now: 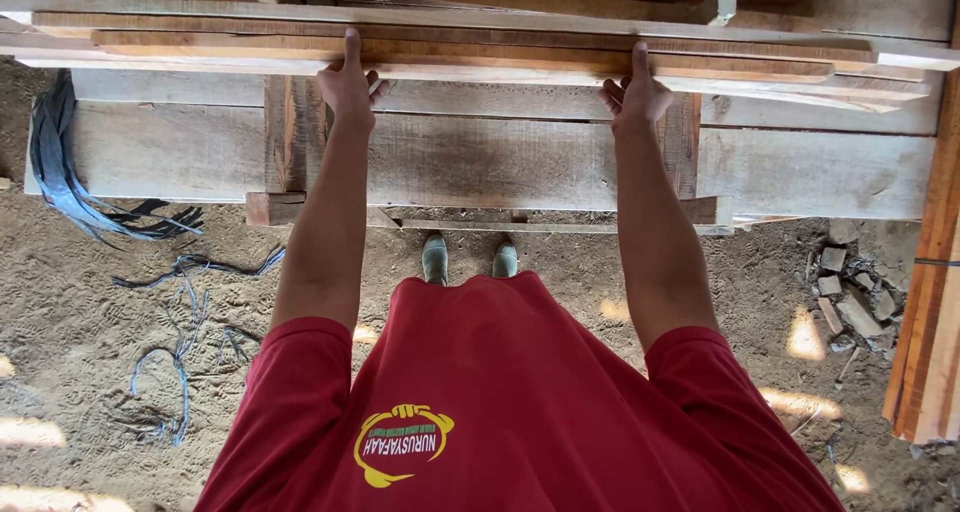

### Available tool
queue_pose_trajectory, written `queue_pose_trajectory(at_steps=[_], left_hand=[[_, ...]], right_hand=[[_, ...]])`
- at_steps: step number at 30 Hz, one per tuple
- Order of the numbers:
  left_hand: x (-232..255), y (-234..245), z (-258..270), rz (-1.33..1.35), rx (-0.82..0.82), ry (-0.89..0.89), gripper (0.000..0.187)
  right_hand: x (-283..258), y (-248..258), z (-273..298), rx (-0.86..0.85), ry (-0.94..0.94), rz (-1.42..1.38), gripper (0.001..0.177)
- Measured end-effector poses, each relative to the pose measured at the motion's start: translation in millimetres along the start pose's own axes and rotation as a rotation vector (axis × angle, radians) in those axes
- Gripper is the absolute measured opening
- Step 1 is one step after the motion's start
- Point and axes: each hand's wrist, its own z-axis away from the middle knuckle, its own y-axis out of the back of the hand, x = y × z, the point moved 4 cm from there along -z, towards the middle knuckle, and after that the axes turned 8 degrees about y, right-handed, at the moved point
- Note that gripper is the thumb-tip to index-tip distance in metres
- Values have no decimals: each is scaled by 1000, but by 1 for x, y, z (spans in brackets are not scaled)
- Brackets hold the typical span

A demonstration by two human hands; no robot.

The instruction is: The recorder is sorting and organizing thin wood planks on a workbench in a workshop.

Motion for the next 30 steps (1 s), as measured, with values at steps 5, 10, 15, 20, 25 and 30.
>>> queue_pose_trajectory(at_steps=[5,10,15,20,25,30], left_hand=[[2,3,-1,35,-23,20,60],[5,5,17,69,-43,-55,44],[-20,27,18,269,-109,-112,16],[-97,73,-14,267,-122,-148,32],[-130,88,-7,207,-112,20,33],[-125,87,-6,-259,82,-196,42]], right_hand=[[11,1,-7,35,-41,-133,68],[13,9,-10,34,-22,-250,38],[11,28,15,-119,27,-269,11],[81,67,-3,-72,-16,-337,41],[108,86,13,-169,-151,-259,32],[124,103,-9,-65,125,191,38]])
